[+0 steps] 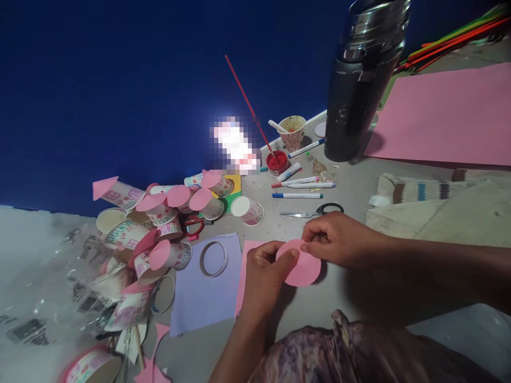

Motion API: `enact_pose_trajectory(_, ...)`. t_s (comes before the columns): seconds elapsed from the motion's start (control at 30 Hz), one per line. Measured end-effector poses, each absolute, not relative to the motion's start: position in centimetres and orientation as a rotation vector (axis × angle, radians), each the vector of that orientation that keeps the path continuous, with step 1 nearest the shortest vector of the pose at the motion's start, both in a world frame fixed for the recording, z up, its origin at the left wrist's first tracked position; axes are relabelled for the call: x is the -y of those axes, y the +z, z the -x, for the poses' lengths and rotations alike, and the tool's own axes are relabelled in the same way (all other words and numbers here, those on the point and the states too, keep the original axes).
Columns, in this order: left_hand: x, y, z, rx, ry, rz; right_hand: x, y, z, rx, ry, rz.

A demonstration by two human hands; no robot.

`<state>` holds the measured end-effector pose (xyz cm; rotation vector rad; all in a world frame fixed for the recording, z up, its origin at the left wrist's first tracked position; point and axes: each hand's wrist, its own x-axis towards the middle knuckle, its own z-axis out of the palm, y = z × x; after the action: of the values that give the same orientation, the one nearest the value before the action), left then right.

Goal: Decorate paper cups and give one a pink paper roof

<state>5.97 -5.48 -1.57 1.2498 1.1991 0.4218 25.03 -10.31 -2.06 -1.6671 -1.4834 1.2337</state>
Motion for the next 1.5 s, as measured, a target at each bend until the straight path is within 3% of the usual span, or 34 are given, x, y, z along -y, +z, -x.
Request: enact_pose_trajectory(1.5,5.47,-1.39,-6.05,-1.181,0.464,-1.216,10.42,-2.11,-24.89,1.437,1.265,1.617)
